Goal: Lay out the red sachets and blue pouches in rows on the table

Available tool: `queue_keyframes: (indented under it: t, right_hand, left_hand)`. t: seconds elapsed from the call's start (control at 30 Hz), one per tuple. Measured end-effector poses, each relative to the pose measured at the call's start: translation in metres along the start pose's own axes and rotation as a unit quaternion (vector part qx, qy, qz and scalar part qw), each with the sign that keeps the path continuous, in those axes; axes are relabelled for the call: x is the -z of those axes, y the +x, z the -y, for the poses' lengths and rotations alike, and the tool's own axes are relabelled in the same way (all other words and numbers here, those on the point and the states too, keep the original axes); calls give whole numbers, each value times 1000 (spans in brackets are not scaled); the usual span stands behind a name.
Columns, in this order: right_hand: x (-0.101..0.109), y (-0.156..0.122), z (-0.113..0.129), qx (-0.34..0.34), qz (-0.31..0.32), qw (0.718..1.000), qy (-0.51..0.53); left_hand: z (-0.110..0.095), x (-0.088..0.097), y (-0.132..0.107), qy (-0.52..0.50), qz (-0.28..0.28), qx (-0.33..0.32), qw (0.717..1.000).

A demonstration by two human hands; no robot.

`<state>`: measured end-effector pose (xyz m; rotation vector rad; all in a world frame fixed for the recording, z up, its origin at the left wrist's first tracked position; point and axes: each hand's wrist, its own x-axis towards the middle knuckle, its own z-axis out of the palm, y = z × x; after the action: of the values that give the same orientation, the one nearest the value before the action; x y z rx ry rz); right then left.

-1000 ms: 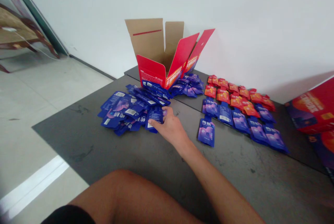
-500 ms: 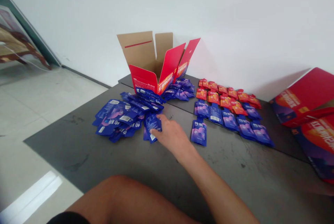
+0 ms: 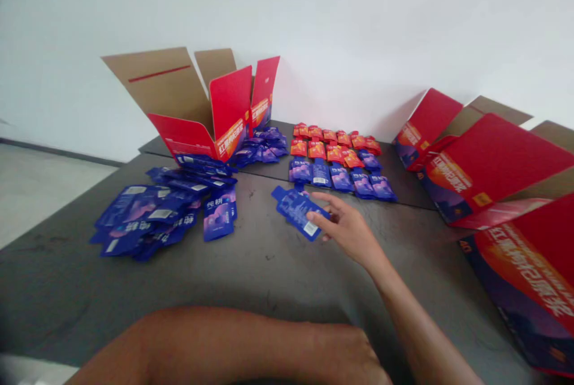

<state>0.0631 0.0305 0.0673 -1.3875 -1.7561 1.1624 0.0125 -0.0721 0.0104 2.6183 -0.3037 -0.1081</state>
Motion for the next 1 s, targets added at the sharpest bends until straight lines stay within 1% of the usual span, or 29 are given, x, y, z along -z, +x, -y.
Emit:
queue_keyframes:
  t: [0.07,0.13,0.17,0.2,0.27,0.33,0.4,0.5,0.63,0.7,0.8,0.9,1.0]
  right_hand:
    - [27,-8,-26,0,-102,995,-18]
    - [46,-13,-46,14,-199,977,-71]
    - [53,-14,-53,29,-240,964,-107]
    - [57,-15,-58,51,-271,951,-142]
    - [61,-16,-62,110,-299,927,-196]
    - [60,-17,-63,174,-290,914,-226]
    - [57,-19,-63,222,-268,905,-243]
    - [52,-21,-67,258,-230,898,-273]
    - [48,-21,-71,308,-192,865,-345]
    - [47,-20,-71,320,-169,856,-369]
    - [44,-19,-68,310,-135,852,-400]
    - [40,-18,-67,300,-115,852,-414]
    - [37,-17,-68,305,-115,853,-407]
  left_hand:
    - [-8,8,-2,10,38,27,999]
    - [-13,8,-2,6,47,49,998]
    - [-15,5,-2,0,42,58,997]
    - [-15,2,-1,-4,30,66,997]
    - [-16,-5,-1,-5,2,83,997]
    - [-16,-11,-2,5,-21,97,995]
    - [-17,-15,-3,22,-40,105,993]
    - [-17,-18,-4,35,-63,101,992]
    - [-15,-23,-4,57,-98,84,990]
    - [-15,-25,-4,63,-111,83,988]
    - [-15,-28,-4,64,-122,83,987]
    - [-16,-29,-4,69,-135,79,985]
    - [-16,-27,-4,65,-118,82,987]
